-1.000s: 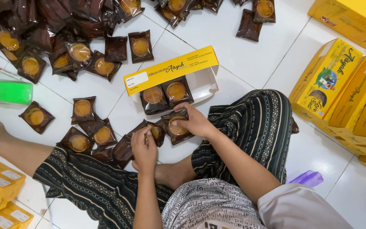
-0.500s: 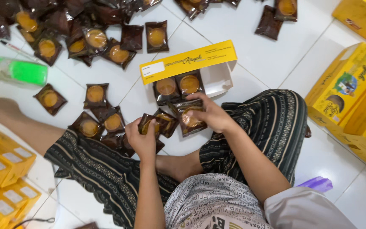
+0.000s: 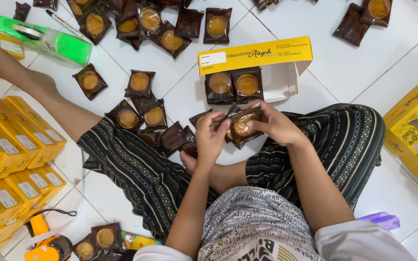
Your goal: The person packages individual individually-wrapped pastries from a pile on the floor into cardboard boxes by hand, arranging multiple items inside each box before closing them.
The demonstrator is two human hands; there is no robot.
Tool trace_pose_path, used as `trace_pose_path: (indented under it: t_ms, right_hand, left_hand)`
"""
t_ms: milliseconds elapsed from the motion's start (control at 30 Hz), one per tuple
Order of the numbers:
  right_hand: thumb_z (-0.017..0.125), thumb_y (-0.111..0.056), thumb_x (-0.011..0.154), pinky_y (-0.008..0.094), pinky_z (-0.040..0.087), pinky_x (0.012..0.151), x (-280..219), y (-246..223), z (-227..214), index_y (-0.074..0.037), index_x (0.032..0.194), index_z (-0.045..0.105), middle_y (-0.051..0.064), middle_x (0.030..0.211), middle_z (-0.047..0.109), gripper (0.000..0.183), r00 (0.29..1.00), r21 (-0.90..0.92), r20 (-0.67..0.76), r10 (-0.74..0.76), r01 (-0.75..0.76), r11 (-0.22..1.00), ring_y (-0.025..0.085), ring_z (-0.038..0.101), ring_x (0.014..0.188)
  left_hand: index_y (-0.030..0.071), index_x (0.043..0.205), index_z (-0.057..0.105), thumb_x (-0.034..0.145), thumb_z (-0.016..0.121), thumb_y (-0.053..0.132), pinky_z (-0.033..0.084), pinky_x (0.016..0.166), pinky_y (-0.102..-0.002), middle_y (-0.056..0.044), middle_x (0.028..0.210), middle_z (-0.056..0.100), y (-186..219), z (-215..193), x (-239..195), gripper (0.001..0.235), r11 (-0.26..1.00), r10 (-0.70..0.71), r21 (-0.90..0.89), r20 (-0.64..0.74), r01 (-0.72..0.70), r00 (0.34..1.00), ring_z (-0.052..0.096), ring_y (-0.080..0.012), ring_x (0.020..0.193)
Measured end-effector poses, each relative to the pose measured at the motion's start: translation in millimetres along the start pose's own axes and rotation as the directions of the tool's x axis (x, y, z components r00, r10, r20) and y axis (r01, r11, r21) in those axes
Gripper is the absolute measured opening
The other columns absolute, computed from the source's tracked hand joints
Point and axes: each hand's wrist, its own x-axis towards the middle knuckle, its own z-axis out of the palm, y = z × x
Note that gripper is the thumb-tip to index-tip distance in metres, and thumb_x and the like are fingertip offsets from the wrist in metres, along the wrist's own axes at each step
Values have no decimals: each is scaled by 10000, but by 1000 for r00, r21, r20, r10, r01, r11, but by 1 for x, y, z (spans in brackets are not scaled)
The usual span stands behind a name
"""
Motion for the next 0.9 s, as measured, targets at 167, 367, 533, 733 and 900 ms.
trace_pose_path:
  t_ms: [167,367,533,733,900]
  right_hand:
    - [595,-42,802,423,491,708,0,4,-28,1,1251,317,234,944,525,530,974,-40,-224,-24,16,999,298,563,812]
    - [631,-41,781,390,474,793,-18,5,-56,2,1137,483,180,980,565,387,924,-93,-381,-31,-5,996,247,563,903]
    - [543,26,768,497,464,813,-15,-6,-18,70,1144,480,285,987,558,384,990,62,-127,57,-50,997,371,595,867]
    - [555,-101,856,523,407,825,10,-24,-35,11,1163,457,232,1021,551,341,941,-410,-279,-192,64,910,370,556,963]
    - [570,-223,790,559,422,795,74,4,-70,22,1165,376,283,1026,550,488,860,-673,-498,-113,-301,676,436,528,988]
  left_hand:
    - [42,1122,535,876,510,265,355,937,-403,-154,1033,563,-55,28,8,333,973,14,228,86,-33,996,493,-267,1055]
    - [95,1104,500,721,674,292,358,843,-437,-87,881,528,-42,22,4,465,756,-167,655,217,-16,962,516,-283,909]
    - [122,907,580,892,481,272,444,718,-321,-35,785,505,6,24,2,181,981,-174,108,158,158,972,545,-192,732]
    - [38,1211,372,924,368,269,283,990,-426,-160,1170,353,15,28,33,368,983,153,-79,-141,-165,978,343,-284,1148]
    - [-56,1226,319,929,429,209,318,942,-495,-202,1134,395,-39,18,78,413,955,-134,245,-138,165,981,404,-362,1129]
